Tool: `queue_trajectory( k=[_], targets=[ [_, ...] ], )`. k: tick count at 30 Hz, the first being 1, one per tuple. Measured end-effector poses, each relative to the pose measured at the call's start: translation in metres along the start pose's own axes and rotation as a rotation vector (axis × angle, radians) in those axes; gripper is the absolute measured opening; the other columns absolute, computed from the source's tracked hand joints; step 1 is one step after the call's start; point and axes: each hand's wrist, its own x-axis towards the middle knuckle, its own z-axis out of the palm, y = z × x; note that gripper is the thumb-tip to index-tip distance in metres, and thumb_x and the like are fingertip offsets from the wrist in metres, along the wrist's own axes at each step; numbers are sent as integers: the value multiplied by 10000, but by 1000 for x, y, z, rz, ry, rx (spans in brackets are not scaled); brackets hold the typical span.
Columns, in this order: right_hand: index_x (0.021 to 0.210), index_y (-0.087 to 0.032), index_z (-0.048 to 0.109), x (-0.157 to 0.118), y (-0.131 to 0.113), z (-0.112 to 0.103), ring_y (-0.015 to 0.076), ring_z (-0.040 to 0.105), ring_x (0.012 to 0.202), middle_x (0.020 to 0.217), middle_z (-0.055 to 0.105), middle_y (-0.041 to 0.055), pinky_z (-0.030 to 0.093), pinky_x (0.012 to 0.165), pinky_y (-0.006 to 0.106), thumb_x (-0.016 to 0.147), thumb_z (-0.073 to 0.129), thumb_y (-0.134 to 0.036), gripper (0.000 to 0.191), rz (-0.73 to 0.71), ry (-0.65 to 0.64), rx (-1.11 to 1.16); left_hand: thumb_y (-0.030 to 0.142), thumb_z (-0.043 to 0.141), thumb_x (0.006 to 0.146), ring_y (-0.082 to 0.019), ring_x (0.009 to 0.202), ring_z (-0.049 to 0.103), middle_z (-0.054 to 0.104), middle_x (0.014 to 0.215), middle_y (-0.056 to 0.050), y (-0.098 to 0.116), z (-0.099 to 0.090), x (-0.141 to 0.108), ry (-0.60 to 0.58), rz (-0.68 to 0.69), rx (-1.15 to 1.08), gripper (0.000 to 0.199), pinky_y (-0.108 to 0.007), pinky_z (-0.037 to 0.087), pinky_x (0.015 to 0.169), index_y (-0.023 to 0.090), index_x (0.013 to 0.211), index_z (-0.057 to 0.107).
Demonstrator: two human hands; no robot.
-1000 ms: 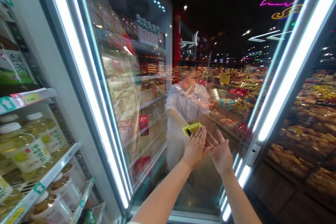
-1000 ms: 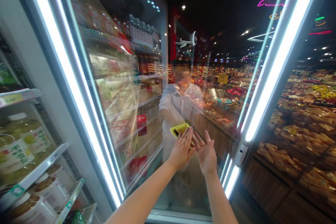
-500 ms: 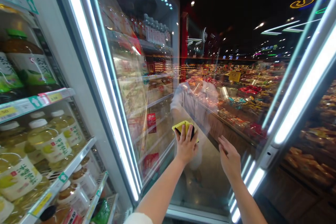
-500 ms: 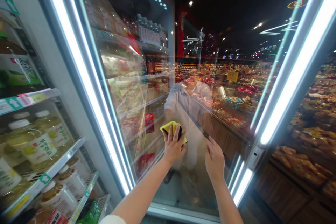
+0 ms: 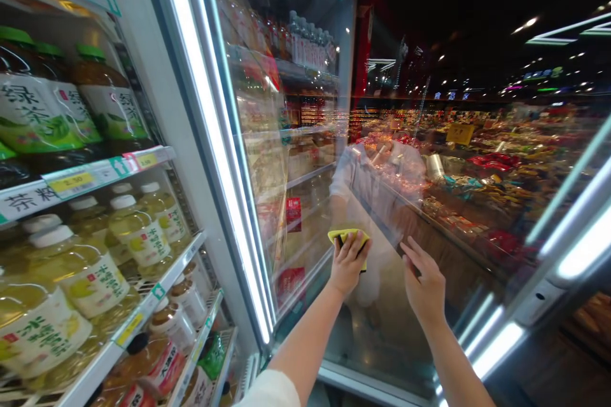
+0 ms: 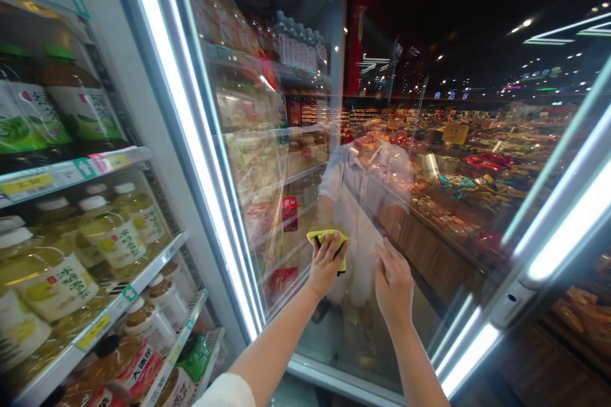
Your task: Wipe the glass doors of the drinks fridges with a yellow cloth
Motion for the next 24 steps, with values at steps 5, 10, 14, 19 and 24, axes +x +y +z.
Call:
queue_trajectory(
  k=[5,10,14,19,24],
  targets=[
    [1169,-234,773,1,-3,7,269,690,1207,1338,721,122,541,1046,488,1001,496,-374,353,-22,-5,-7,182,500,1008,-170,1522,405,590,1528,5,-61,-20,25,-42,258,-47,537,-441,112,1327,390,1503,524],
    [1154,-223,779,-5,-6,14,284,686,1223,1383,692,135,536,1055,502,998,503,-361,345,0,46,-12,251,580,981,-355,1600,204,465,1626,-79,-57,-16,5,61,-288,38,553,-689,103,1278,353,1521,519],
    [1166,-218,774,-5,-11,18,295,690,1216,1375,695,146,533,1058,517,1001,504,-326,334,-50,56,-57,499,669,916,-434,1577,230,453,1626,-147,-32,5,-17,-16,-153,-48,645,-724,122,1252,273,1508,548],
    [1215,-231,750,-4,-20,31,288,684,1226,1354,712,120,533,1069,529,997,493,-226,338,-234,-26,-86,410,636,946,-363,1567,297,447,1633,-116,-81,-10,-14,-56,-144,-46,577,-640,117,1290,301,1505,544],
    [1348,-264,680,-12,-35,51,306,490,1463,1544,563,83,461,1169,582,994,458,-170,429,-294,-158,-97,363,639,937,-440,1596,139,305,1688,-210,-83,-14,-48,1,-366,-26,652,-723,185,1234,173,1542,484]
  ],
)
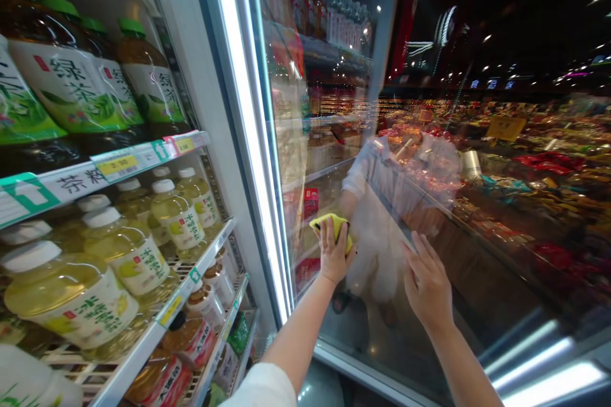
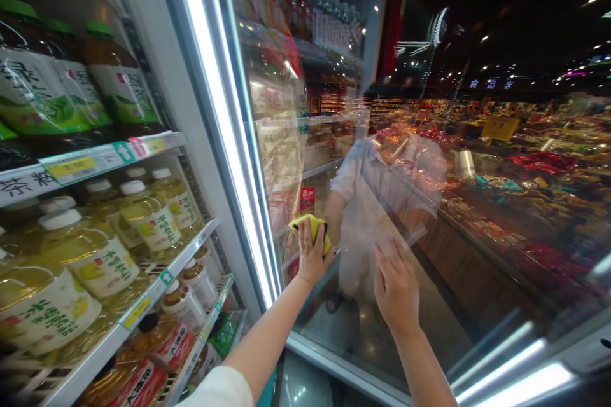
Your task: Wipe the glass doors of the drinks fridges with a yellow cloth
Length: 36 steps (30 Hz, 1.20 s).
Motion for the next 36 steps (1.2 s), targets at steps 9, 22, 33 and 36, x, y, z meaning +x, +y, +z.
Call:
queue_trajectory(
  k=[9,22,33,36],
  targets=[
    [1505,-298,544,8,-13,19,335,353,1541,1658,402,66,403,1210,631,1008,474,-165,519,-64,-17,-8,271,573,964,-366,1617,109,216,1737,-121,-45,-4,12,42,-70,-1,681,-661,147,1286,236,1612,362],
    [1622,-339,345,17,-18,23,379,421,1495,1664,384,86,493,1138,582,955,589,-68,760,-233,43,-133,132,513,932,-326,1625,49,119,1761,-101,-108,-12,2,266,-266,-200,725,-641,192,1282,272,1617,322],
    [1617,-345,359,20,-21,24,380,429,1489,1673,370,76,481,1152,574,965,586,-90,736,-230,86,-122,177,503,972,-327,1623,94,137,1749,-149,-104,-24,36,371,-316,-259,671,-638,203,1278,253,1610,309],
    [1615,-338,366,20,-23,27,380,423,1492,1672,371,82,472,1160,575,967,584,-91,727,-241,87,-113,209,515,978,-310,1615,159,203,1728,-172,-103,-26,44,407,-311,-274,669,-614,222,1278,245,1609,295]
  ],
)
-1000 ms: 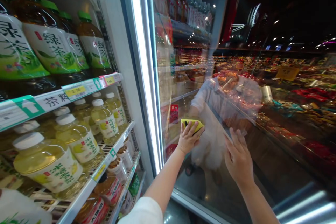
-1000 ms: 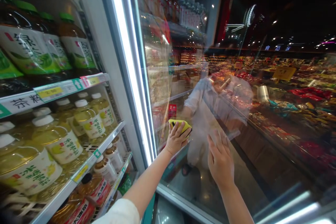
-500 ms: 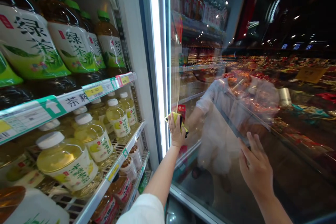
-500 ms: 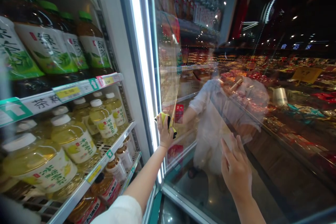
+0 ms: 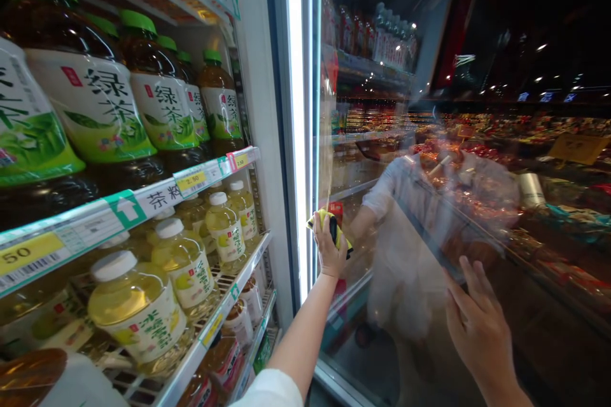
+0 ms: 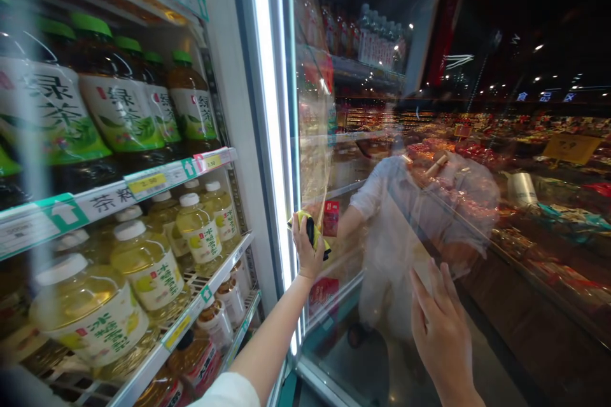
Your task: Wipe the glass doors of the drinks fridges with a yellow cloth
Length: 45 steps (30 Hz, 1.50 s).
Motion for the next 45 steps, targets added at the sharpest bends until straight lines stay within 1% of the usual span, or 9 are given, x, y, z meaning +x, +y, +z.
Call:
queue_trajectory(
  k=[6,11,14,21,26,29,34,40,45],
  targets=[
    [1597,-315,408,1,-1,0,381,403,1503,1672,370,93,454,1175,577,969,588,-100,688,5,11,6,228,456,1007,-311,1617,144,236,1710,-195,33,14,33,150,-232,25,616,-653,96,1285,212,1600,291],
    [1580,-310,439,1,-4,3,383,398,1507,1663,390,89,457,1168,594,963,594,-94,672,25,23,12,243,548,960,-316,1606,193,237,1717,-151,50,8,76,-2,92,8,640,-607,131,1299,250,1572,362],
    [1571,-299,452,0,-4,3,379,393,1510,1665,385,92,455,1168,603,962,582,-83,660,26,21,34,235,549,947,-315,1599,217,279,1704,-139,29,-7,65,-90,237,24,611,-593,222,1280,260,1542,414],
    [1540,-284,498,3,0,-1,358,438,1489,1659,400,100,454,1178,582,969,571,-99,604,61,36,52,227,500,977,-299,1613,168,220,1727,-145,39,6,46,74,-35,61,617,-585,214,1288,236,1580,365],
    [1587,-302,423,-2,1,0,349,411,1507,1655,407,91,451,1183,580,984,542,-107,646,71,3,45,273,608,934,-325,1569,309,372,1676,-98,41,1,2,-299,418,39,574,-566,310,1260,316,1499,521],
    [1622,-301,354,-9,9,-6,344,423,1500,1640,431,99,463,1176,566,993,542,-127,680,94,-9,32,215,548,968,-308,1588,262,324,1701,-107,31,-6,5,-219,308,79,591,-581,295,1262,300,1546,459],
    [1644,-290,297,-17,25,-21,344,388,1517,1630,442,111,457,1178,570,1006,528,-139,695,170,-3,-25,212,493,1004,-300,1624,98,158,1752,-117,70,16,51,9,86,36,663,-609,147,1298,254,1634,290],
    [1649,-308,273,-18,32,-28,336,350,1537,1647,418,95,448,1183,586,1019,504,-158,688,181,-35,-23,289,586,962,-296,1543,370,433,1652,-59,88,16,9,-300,649,-12,559,-512,191,1310,320,1516,520],
    [1655,-317,248,-24,44,-38,311,351,1539,1647,423,80,454,1188,558,1028,469,-148,685,211,-35,-64,209,560,958,-316,1592,245,338,1693,-126,99,23,22,-221,470,14,605,-565,234,1286,249,1555,469]
  ],
)
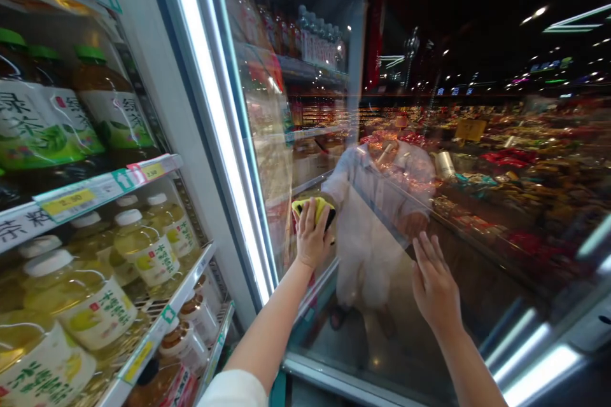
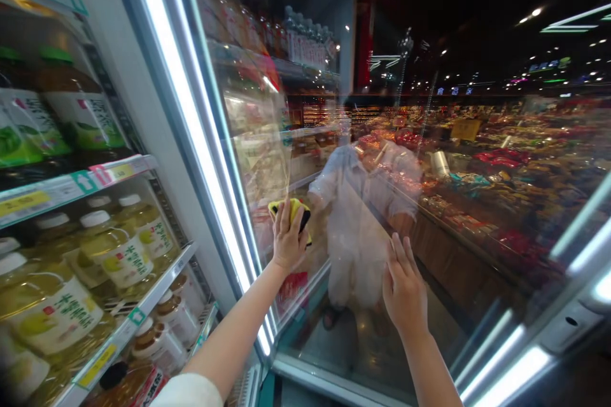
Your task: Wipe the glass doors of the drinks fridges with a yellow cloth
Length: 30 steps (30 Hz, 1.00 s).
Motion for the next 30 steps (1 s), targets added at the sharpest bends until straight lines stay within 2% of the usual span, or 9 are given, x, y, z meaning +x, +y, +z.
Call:
queue_trajectory(
  k=[3,8,10,16,19,22,25,28,30],
  targets=[
    [1658,-327,233,-1,5,-3,311,331,1548,1654,411,80,460,1181,572,1037,424,-143,675,21,-19,2,235,550,968,-327,1614,149,225,1729,-144,24,15,24,40,-120,-7,626,-596,198,1287,210,1581,423],
    [1665,-330,199,-2,14,-8,304,324,1551,1663,395,82,441,1200,579,1043,385,-144,676,14,-67,19,337,523,991,-272,1544,371,529,1573,-135,39,24,5,-153,262,-78,514,-539,112,1314,233,1493,540],
    [1664,-339,198,-3,20,-12,295,328,1550,1654,411,74,439,1204,571,1037,397,-133,689,16,-76,11,364,503,1007,-260,1507,436,592,1516,-130,35,23,5,-191,292,-85,471,-524,157,1310,234,1454,573],
    [1663,-360,177,-3,29,-22,282,273,1569,1653,413,55,435,1209,569,1022,416,-98,733,33,-73,17,354,576,978,-341,1545,353,532,1515,-174,76,42,60,21,100,-134,487,-571,254,1275,209,1443,598],
    [1666,-352,168,-4,35,-26,272,268,1572,1657,405,57,432,1214,559,1016,402,-82,742,19,-101,29,387,577,982,-336,1497,433,589,1442,-151,92,48,53,-12,207,-143,497,-552,205,1298,243,1457,601],
    [1663,-346,188,-7,46,-32,272,281,1567,1654,411,51,427,1218,558,1015,396,-88,729,26,-110,16,343,540,1009,-262,1465,491,627,1456,-76,84,42,36,-92,280,-136,464,-485,165,1320,342,1472,582],
    [1658,-347,215,-9,56,-38,274,297,1561,1643,430,47,429,1217,559,1012,409,-100,719,39,-98,1,259,503,1017,-257,1544,372,565,1550,-60,81,40,45,-68,190,-132,481,-510,205,1308,336,1488,560],
    [1661,-347,203,-10,61,-41,276,292,1563,1645,427,51,435,1213,558,1007,411,-91,733,40,-92,2,235,479,1015,-304,1612,157,393,1669,-100,103,50,68,21,64,-145,513,-596,215,1287,244,1526,519],
    [1663,-350,190,-10,62,-42,276,281,1566,1656,407,51,439,1210,555,1004,403,-79,743,41,-90,5,233,481,1011,-294,1615,139,346,1692,-84,122,59,70,22,134,-154,520,-582,199,1294,263,1529,516]
  ],
)
